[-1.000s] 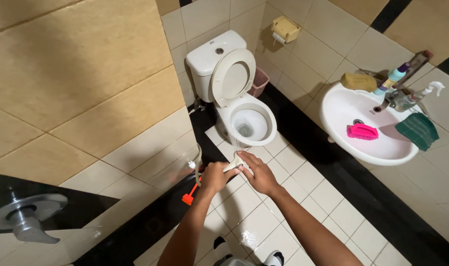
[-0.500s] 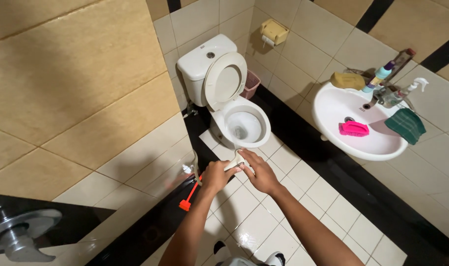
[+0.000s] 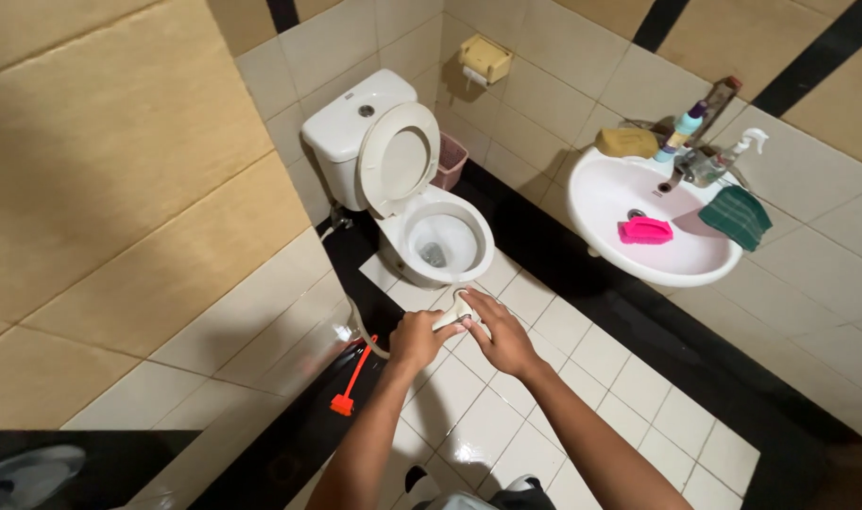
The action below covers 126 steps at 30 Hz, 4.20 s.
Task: The person uses a handheld bidet sprayer to rinse the toilet bowl and surrounding floor area. They then pick up a bottle of cleaning liquid from the sink, apply it to the toilet bowl, and continue rinsing with the sprayer.
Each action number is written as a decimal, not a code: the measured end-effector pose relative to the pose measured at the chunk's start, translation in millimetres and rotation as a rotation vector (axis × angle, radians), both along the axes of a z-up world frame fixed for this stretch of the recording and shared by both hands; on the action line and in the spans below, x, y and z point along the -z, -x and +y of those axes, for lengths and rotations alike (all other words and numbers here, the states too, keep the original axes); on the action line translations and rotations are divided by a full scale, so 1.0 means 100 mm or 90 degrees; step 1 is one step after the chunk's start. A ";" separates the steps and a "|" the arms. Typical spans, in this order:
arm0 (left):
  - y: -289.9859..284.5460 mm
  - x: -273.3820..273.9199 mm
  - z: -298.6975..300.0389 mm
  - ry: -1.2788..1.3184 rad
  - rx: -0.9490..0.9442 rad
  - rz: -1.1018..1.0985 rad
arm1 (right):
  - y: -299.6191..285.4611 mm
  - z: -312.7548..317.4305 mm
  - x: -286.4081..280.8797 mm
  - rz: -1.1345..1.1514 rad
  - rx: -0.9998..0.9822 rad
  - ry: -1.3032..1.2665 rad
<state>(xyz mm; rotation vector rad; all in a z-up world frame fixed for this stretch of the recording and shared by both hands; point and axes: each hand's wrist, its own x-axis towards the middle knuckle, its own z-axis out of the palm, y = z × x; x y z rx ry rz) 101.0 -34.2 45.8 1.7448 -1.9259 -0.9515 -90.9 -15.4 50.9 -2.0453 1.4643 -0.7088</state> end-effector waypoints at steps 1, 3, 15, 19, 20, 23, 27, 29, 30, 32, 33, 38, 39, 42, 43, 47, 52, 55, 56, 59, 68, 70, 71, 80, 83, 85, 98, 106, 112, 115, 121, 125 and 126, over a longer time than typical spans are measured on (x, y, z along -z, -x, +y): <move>0.03 -0.07 0.00 -0.001 0.005 -0.001 | 0.02 0.01 -0.01 -0.001 0.005 -0.001; 0.11 -0.19 0.02 -0.048 0.032 -0.044 | 0.09 0.04 -0.03 -0.013 0.009 -0.017; 0.63 -0.04 -0.18 0.019 0.019 -0.009 | 0.67 -0.25 0.17 -0.018 -0.022 0.009; 0.80 0.07 -0.35 -0.014 -0.010 0.017 | 0.84 -0.47 0.18 -0.037 -0.037 -0.038; 0.85 0.05 -0.38 -0.042 -0.027 0.004 | 0.90 -0.53 0.20 -0.038 -0.055 -0.015; 0.95 0.25 -0.49 -0.023 -0.066 -0.009 | 1.03 -0.69 0.22 -0.049 -0.096 0.008; 1.10 -0.15 -0.53 -0.050 -0.119 0.007 | 1.14 -0.93 0.12 -0.053 -0.142 -0.004; 1.14 -0.04 -0.59 -0.032 -0.136 0.008 | 1.18 -1.01 0.01 -0.053 -0.159 -0.009; 1.15 0.02 -0.61 -0.015 -0.147 0.008 | 1.19 -1.05 -0.03 -0.053 -0.170 -0.015; 1.20 -0.18 -0.59 -0.012 -0.164 0.034 | 1.21 -1.14 -0.06 -0.052 -0.188 -0.005; 1.22 -0.28 -0.58 -0.012 -0.173 0.060 | 1.22 -1.17 -0.07 -0.051 -0.198 0.003; 1.24 0.33 -0.75 0.172 -0.118 -0.054 | 1.30 -1.38 -0.11 -0.047 -0.224 0.031; 1.22 0.53 -0.79 0.321 -0.047 -0.112 | 1.32 -1.43 -0.08 -0.049 -0.241 0.076; 1.39 -0.26 -0.72 0.055 -0.221 0.044 | 1.36 -1.52 -0.18 -0.023 -0.252 0.092; 1.40 -0.31 -0.72 0.055 -0.225 0.044 | 1.37 -1.55 -0.19 -0.024 -0.257 0.091; 1.34 -0.37 -0.77 0.068 -0.209 0.024 | 1.33 -1.68 -0.26 -0.031 -0.296 0.153; 1.20 -0.70 -0.75 -0.006 -0.282 0.124 | 1.10 -1.81 -0.40 0.032 -0.319 0.135; 1.03 -0.71 -0.82 -0.040 -0.323 0.114 | 0.91 -1.90 -0.50 -0.010 -0.341 0.155; 0.96 -0.65 -0.85 -0.013 -0.326 0.145 | 0.84 -1.93 -0.52 0.006 -0.344 0.139; 0.70 -0.38 -1.01 0.092 -0.299 0.174 | 0.63 -2.06 -0.58 0.031 -0.348 0.122; -0.02 -0.17 -1.48 0.230 -0.211 0.247 | -0.05 -2.50 -0.67 0.039 -0.370 0.093; -0.18 -0.17 -1.57 0.248 -0.189 0.345 | -0.20 -2.59 -0.69 0.022 -0.371 0.111; -0.27 -0.15 -1.62 0.338 -0.161 0.302 | -0.27 -2.64 -0.71 0.032 -0.374 0.106; -0.74 -0.07 -1.82 0.293 -0.134 0.269 | -0.60 -2.92 -0.74 -0.001 -0.446 0.091; -0.80 -0.07 -1.88 0.304 -0.128 0.272 | -0.67 -2.98 -0.74 0.003 -0.455 0.093; -0.82 -0.06 -1.90 0.274 -0.138 0.272 | -0.73 -3.00 -0.75 0.015 -0.459 0.111; -1.03 0.23 -2.23 0.139 -0.258 0.256 | -1.16 -3.78 -0.68 0.074 -0.596 0.131; -1.08 0.57 -2.58 0.236 -0.352 0.314 | -1.52 -4.57 -0.31 0.083 -0.687 0.146; -0.97 0.28 -2.67 0.396 -0.477 0.195 | -1.90 -4.86 -0.06 0.010 -0.690 0.187; -0.98 0.06 -2.62 0.335 -0.501 0.170 | -2.10 -4.94 0.12 -0.020 -0.708 0.261; -1.16 0.27 -2.65 0.337 -0.524 0.085 | -2.41 -4.83 -0.02 -0.019 -0.751 0.292; -1.23 0.37 -2.68 0.282 -0.553 0.114 | -2.56 -4.74 0.00 -0.002 -0.742 0.332; -1.26 0.40 -2.70 0.278 -0.558 0.111 | -2.60 -4.73 0.00 0.014 -0.737 0.345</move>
